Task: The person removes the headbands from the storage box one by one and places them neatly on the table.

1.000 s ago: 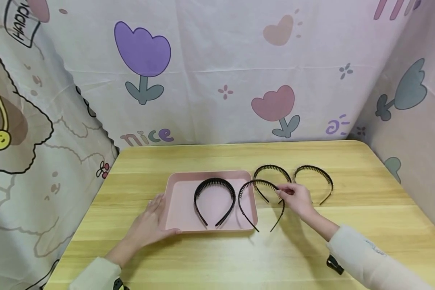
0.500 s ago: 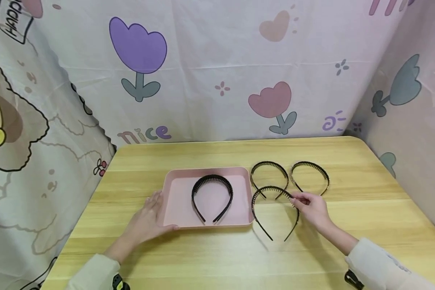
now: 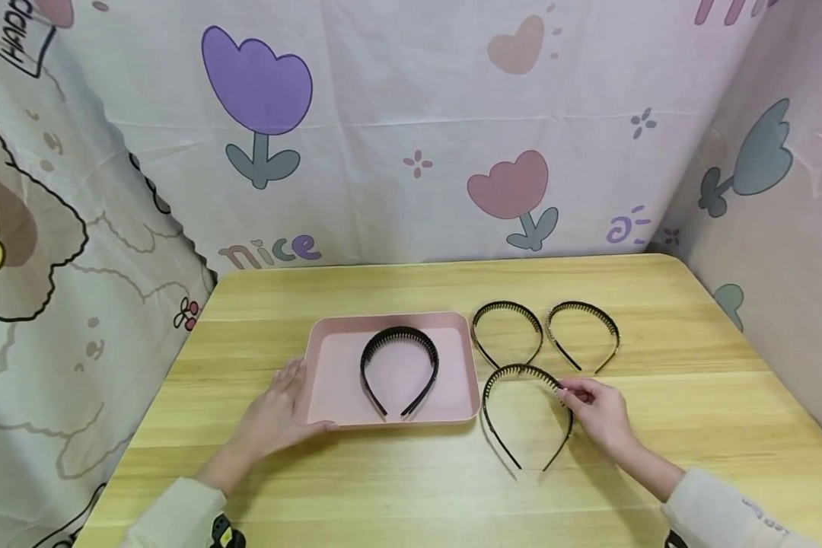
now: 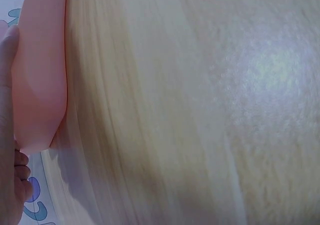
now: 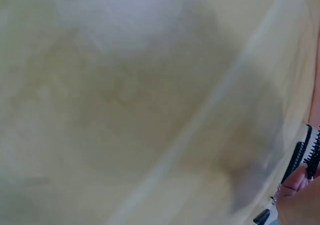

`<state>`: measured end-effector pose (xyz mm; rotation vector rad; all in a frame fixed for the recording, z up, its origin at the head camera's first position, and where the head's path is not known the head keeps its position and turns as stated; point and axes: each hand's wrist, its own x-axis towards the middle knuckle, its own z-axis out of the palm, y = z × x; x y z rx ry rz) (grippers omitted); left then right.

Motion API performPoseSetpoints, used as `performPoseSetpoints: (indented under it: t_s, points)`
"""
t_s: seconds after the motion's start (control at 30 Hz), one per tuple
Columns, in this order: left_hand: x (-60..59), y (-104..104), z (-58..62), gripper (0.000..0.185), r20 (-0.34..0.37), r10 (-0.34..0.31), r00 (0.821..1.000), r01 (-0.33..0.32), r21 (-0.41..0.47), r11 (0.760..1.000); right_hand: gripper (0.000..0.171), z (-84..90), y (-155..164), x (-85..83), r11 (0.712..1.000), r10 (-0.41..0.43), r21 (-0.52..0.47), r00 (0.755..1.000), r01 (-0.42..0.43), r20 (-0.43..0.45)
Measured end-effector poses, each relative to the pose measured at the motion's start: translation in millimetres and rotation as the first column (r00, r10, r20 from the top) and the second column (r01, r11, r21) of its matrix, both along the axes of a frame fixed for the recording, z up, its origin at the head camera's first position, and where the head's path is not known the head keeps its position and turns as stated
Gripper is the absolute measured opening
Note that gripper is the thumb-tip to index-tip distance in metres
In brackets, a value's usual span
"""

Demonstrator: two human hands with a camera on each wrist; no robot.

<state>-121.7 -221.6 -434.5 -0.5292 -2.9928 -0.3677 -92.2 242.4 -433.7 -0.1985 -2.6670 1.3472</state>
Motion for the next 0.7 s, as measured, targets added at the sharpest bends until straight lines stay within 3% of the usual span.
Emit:
performPoseSetpoints:
  t_s: [0.37, 0.7]
  points:
    - [-1.1, -0.5, -0.7, 0.111, -0.001, -0.002, 1.000, 0.002, -0.006, 1.000, 0.016, -16.9, -2.9, 8.3, 1.000, -0.011, 0.005, 1.000, 0.011, 0.011]
    - [-0.5, -0.3, -1.2, 0.111, 0.012, 0.007, 1.000, -0.007, -0.004, 1.000, 0.015, -18.0, -4.9, 8.7, 1.000, -0.017, 0.026, 1.000, 0.017, -0.011]
